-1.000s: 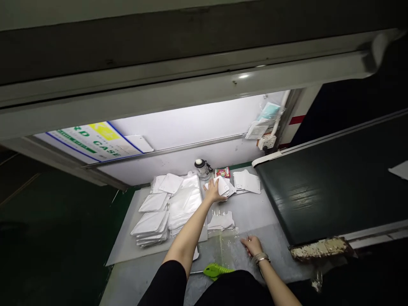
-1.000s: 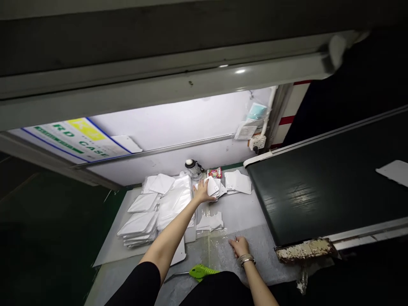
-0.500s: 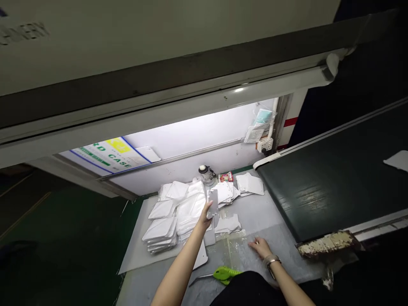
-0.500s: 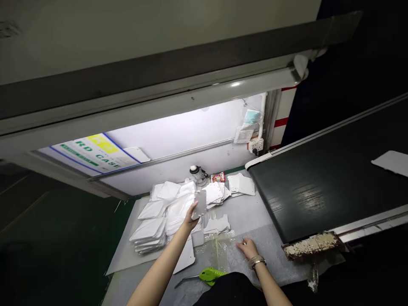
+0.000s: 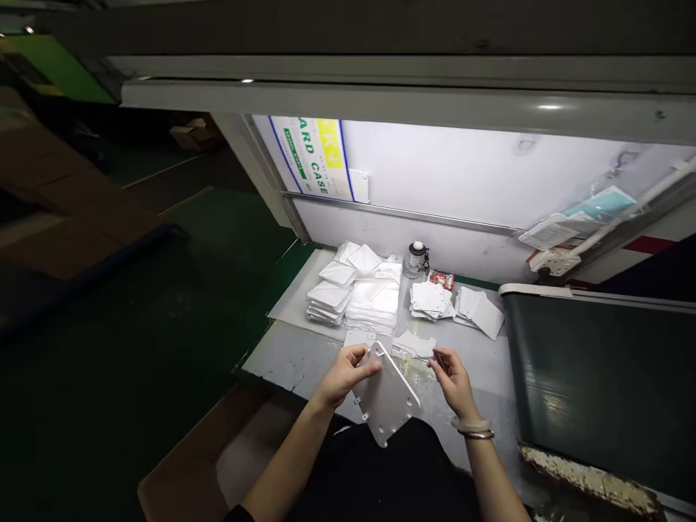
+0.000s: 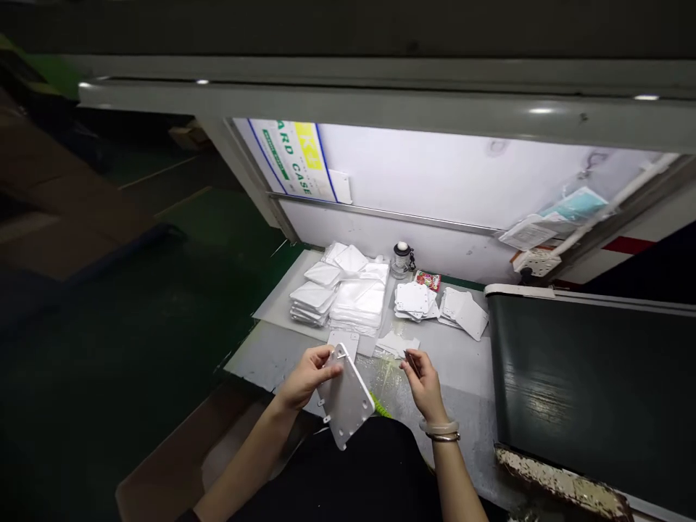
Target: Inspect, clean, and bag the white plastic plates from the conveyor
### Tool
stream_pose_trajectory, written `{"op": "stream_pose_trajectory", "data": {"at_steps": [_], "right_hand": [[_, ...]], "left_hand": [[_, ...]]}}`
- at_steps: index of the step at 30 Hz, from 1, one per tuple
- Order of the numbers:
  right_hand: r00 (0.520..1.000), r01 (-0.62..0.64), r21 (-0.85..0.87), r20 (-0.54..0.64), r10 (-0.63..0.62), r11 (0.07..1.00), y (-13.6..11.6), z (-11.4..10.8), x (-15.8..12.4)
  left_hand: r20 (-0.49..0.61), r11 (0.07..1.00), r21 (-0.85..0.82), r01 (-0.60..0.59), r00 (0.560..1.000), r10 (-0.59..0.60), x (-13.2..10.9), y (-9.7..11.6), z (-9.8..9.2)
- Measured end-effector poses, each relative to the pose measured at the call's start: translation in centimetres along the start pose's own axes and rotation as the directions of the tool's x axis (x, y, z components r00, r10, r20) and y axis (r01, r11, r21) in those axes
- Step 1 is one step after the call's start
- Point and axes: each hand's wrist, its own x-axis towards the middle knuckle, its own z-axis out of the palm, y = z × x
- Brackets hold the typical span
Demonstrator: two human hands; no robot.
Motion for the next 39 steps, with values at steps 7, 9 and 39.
{"op": "stream_pose_trajectory", "data": {"at_steps": [7, 9, 39], "right_hand": [[0.647, 0.669, -0.025, 0.510, -0.567, 0.742, -14.9, 0.2, -2.0], [0.543, 0.744, 0.011, 0.573, -0.614, 0.668, -16.8, 0.2, -2.6], [0.720, 0.687, -0.093, 0.221, -0.658, 0.721, -20.1, 2.6, -3.3]], "left_hand": [[0.014, 0.982, -0.007, -0.190, 0.982, 0.190, -3.2, 3.4, 1.8], [0.024, 0.973, -0.015, -0.232, 0.972, 0.232, -3.7, 3.7, 2.0], [0.294, 0.608, 0.222, -0.762, 0.647, 0.703, -4.1, 1.7, 5.4]]}}
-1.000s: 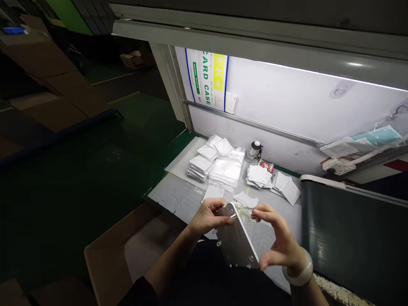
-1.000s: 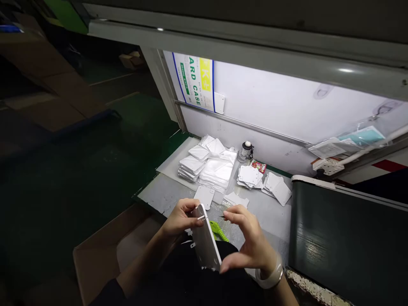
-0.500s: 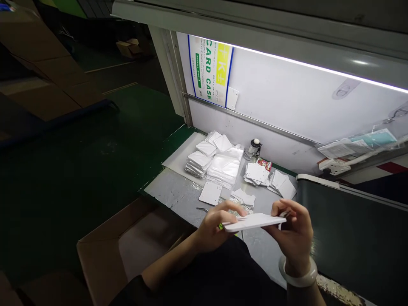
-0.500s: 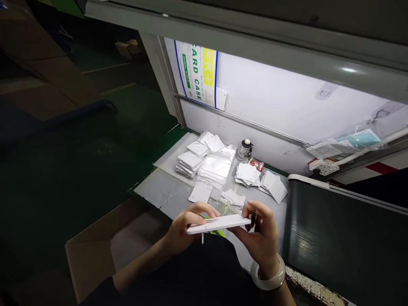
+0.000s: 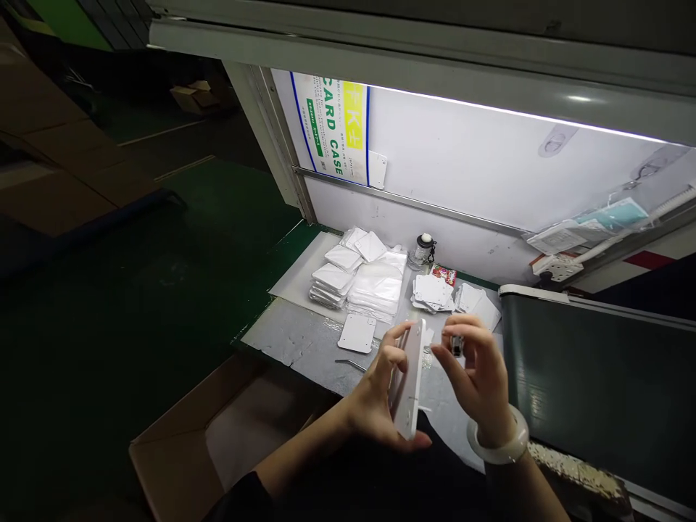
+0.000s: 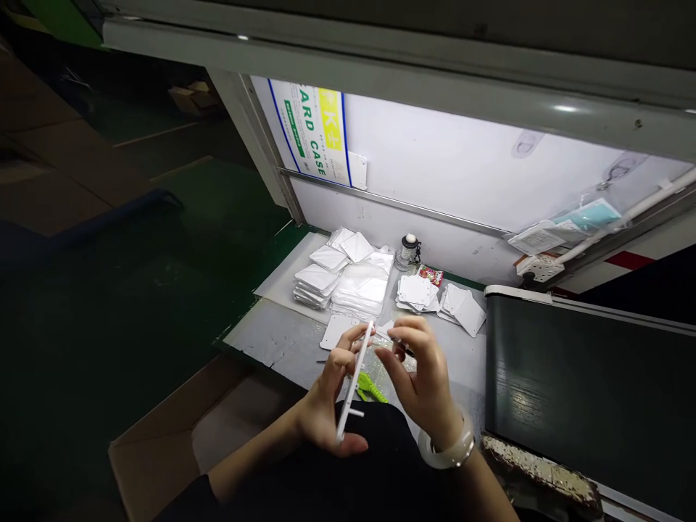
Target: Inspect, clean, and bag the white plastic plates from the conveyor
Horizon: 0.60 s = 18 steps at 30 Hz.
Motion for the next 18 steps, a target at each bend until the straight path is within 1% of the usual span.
{"op": "stream_pose_trajectory", "data": {"at_steps": [2, 4, 7, 10, 14, 18], "right_hand": [[0.993, 0.072, -0.204, 0.107, -0.051, 0.976, -0.9, -0.8, -0.1], [0.973, 0.154, -0.292, 0.213, -0.093, 0.944, -1.5, -1.6, -0.3], [0.943, 0.268, -0.273, 0.268, -0.195, 0.924, -2.0, -2.3, -0.5], [0.910, 0.359, -0.260, 0.312, -0.274, 0.896, -2.7, -2.4, -0.3], [0.848, 0.480, -0.324, 0.410, -0.336, 0.816, -3.8, -2.0, 0.3], [0.833, 0.525, -0.397, 0.420, -0.360, 0.753, -3.9, -1.6, 0.8]], "left_hand": [[-0.039, 0.997, 0.063, 0.053, 0.998, -0.051, -0.1, 0.8, -0.5], [-0.069, 0.993, 0.100, 0.065, 0.996, -0.059, -0.3, 1.4, -0.8], [-0.091, 0.992, 0.117, 0.055, 0.995, -0.045, -0.6, 1.6, -1.1], [-0.106, 0.989, 0.147, 0.012, 0.994, 0.004, -0.7, 1.4, -1.1], [-0.128, 0.970, 0.239, -0.033, 0.990, 0.066, -0.8, 1.4, -1.1], [-0.139, 0.934, 0.352, -0.062, 0.983, 0.117, -0.9, 1.9, -1.1]]}}
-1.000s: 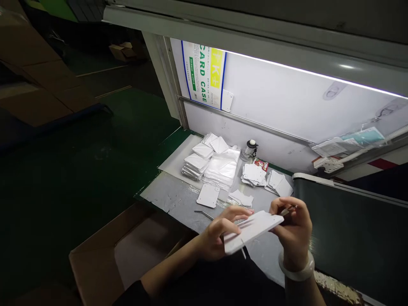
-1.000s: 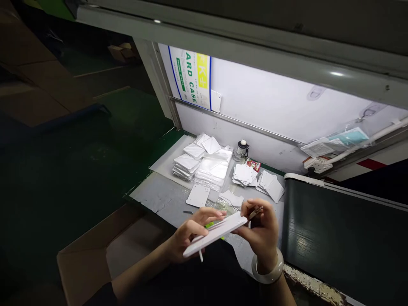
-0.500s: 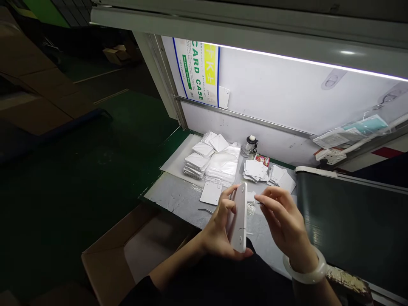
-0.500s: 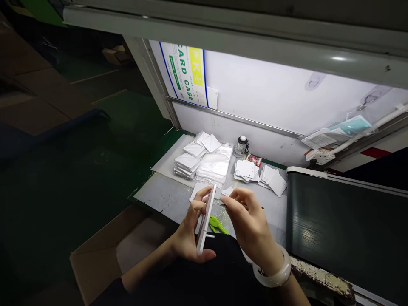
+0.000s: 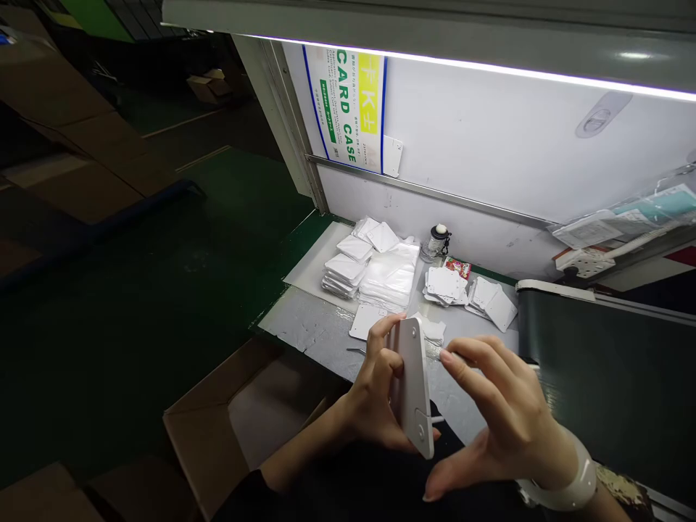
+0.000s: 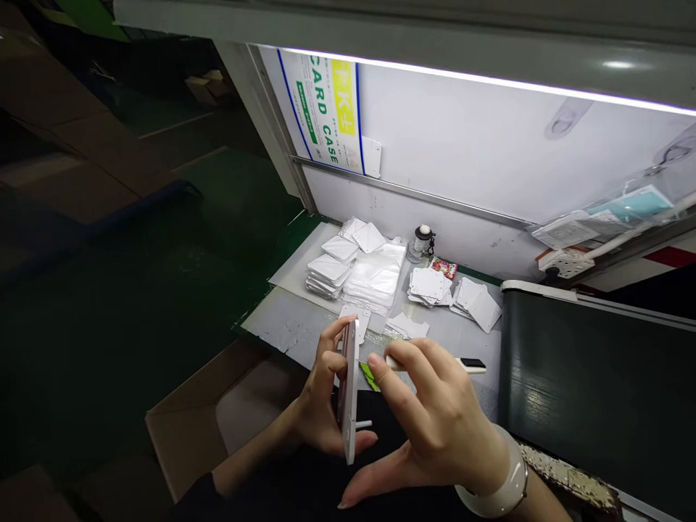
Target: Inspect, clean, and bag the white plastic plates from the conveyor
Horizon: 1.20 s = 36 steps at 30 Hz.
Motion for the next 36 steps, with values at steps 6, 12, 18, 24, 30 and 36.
{"op": "stream_pose_trajectory", "data": {"at_steps": [6, 12, 18, 24, 30, 36], "right_hand": [[1.000, 0.002, -0.022, 0.016, -0.002, 1.000, 0.5, 0.2, 0.3], [1.000, 0.018, -0.043, 0.015, -0.017, 0.999, 0.5, 0.2, 0.6], [0.998, 0.065, -0.081, -0.004, -0.065, 0.995, 0.5, 0.3, 0.4], [0.988, 0.153, -0.115, -0.017, -0.156, 0.982, -0.2, 0.0, -0.5], [1.000, 0.021, -0.122, -0.017, -0.023, 0.992, -0.1, 0.2, -0.3], [0.991, 0.130, -0.199, -0.017, -0.136, 0.971, -0.2, 0.0, 0.0]], "left_hand": [[0.003, 0.995, 0.087, -0.039, 0.999, 0.039, -0.1, 0.4, -0.3], [-0.001, 0.995, 0.086, -0.047, 0.999, 0.048, -0.2, 0.2, -0.2], [0.019, 0.997, 0.071, -0.021, 1.000, 0.019, -0.4, 0.1, -0.3], [0.013, 0.997, 0.082, -0.016, 1.000, 0.015, -0.3, 0.0, -0.4], [0.038, 0.998, 0.056, -0.019, 0.999, 0.016, -0.1, 0.0, -0.5], [0.029, 0.996, 0.091, -0.005, 1.000, 0.003, 0.0, 0.1, -0.8]]}}
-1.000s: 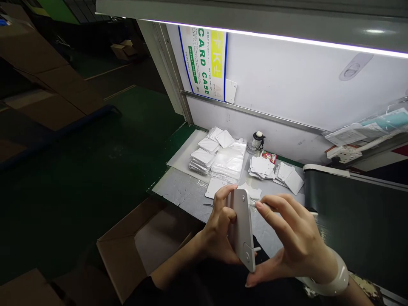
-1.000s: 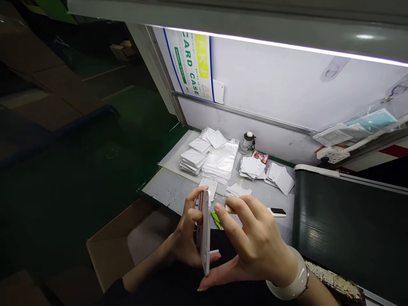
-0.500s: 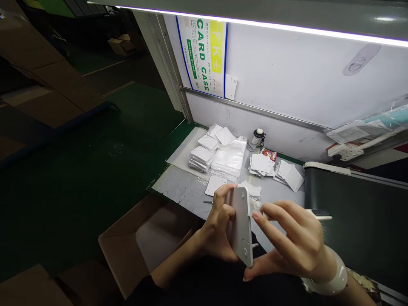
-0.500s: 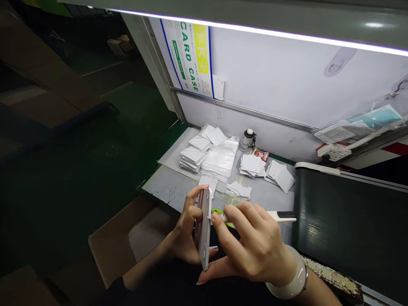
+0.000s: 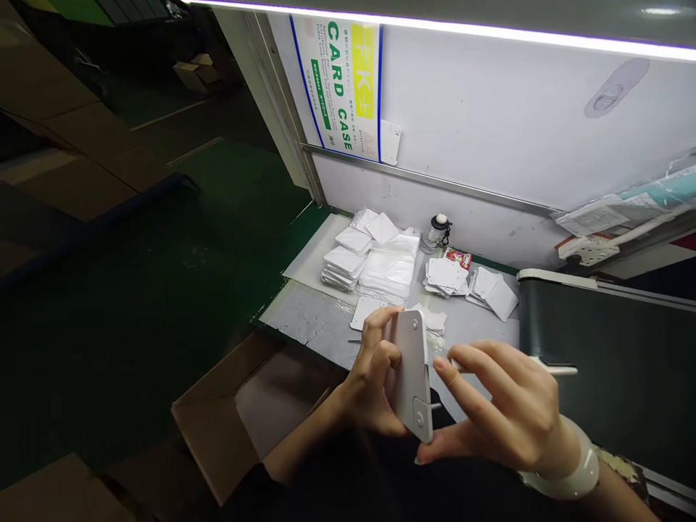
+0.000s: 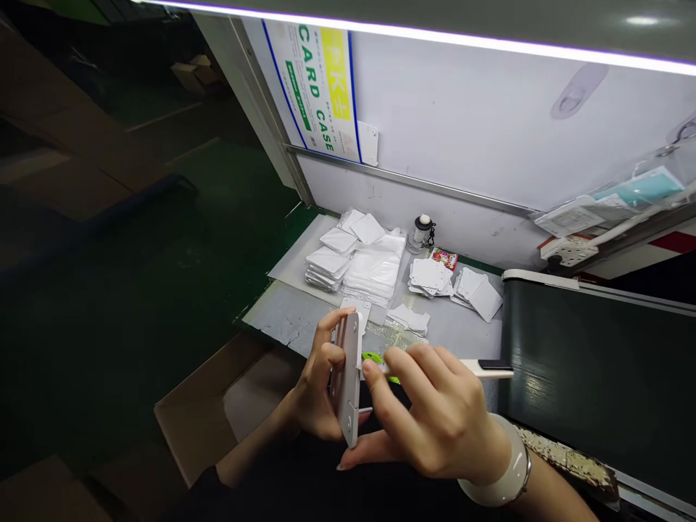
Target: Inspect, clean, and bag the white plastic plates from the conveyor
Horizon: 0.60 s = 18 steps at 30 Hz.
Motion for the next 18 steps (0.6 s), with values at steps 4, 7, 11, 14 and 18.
{"op": "stream_pose_trajectory", "data": {"at_steps": [4, 7, 11, 14, 18], "right_hand": [[0.997, 0.073, 0.063, -0.014, -0.073, 0.995, -0.7, -0.6, 0.0], [0.999, 0.029, 0.100, -0.021, -0.027, 0.995, -0.9, -0.6, -0.2], [0.997, -0.078, 0.050, -0.018, 0.079, 0.996, -0.5, -0.1, -0.6], [0.996, -0.087, 0.008, 0.004, 0.087, 0.996, 0.0, 0.3, -0.6], [0.999, -0.049, -0.020, 0.019, 0.049, 0.999, 0.0, 0.2, -0.4]], "left_hand": [[-0.004, 1.000, -0.010, -0.001, 1.000, 0.001, -0.1, -0.1, 0.1], [-0.013, 0.999, -0.043, 0.004, 1.000, -0.005, -0.2, -0.4, 0.3], [-0.003, 0.997, -0.076, 0.004, 1.000, -0.004, -0.3, -0.7, 0.4], [0.011, 0.998, -0.066, 0.001, 1.000, 0.000, -0.2, -0.7, 0.3], [0.014, 0.999, -0.045, 0.008, 1.000, -0.007, -0.1, -0.5, 0.1]]}}
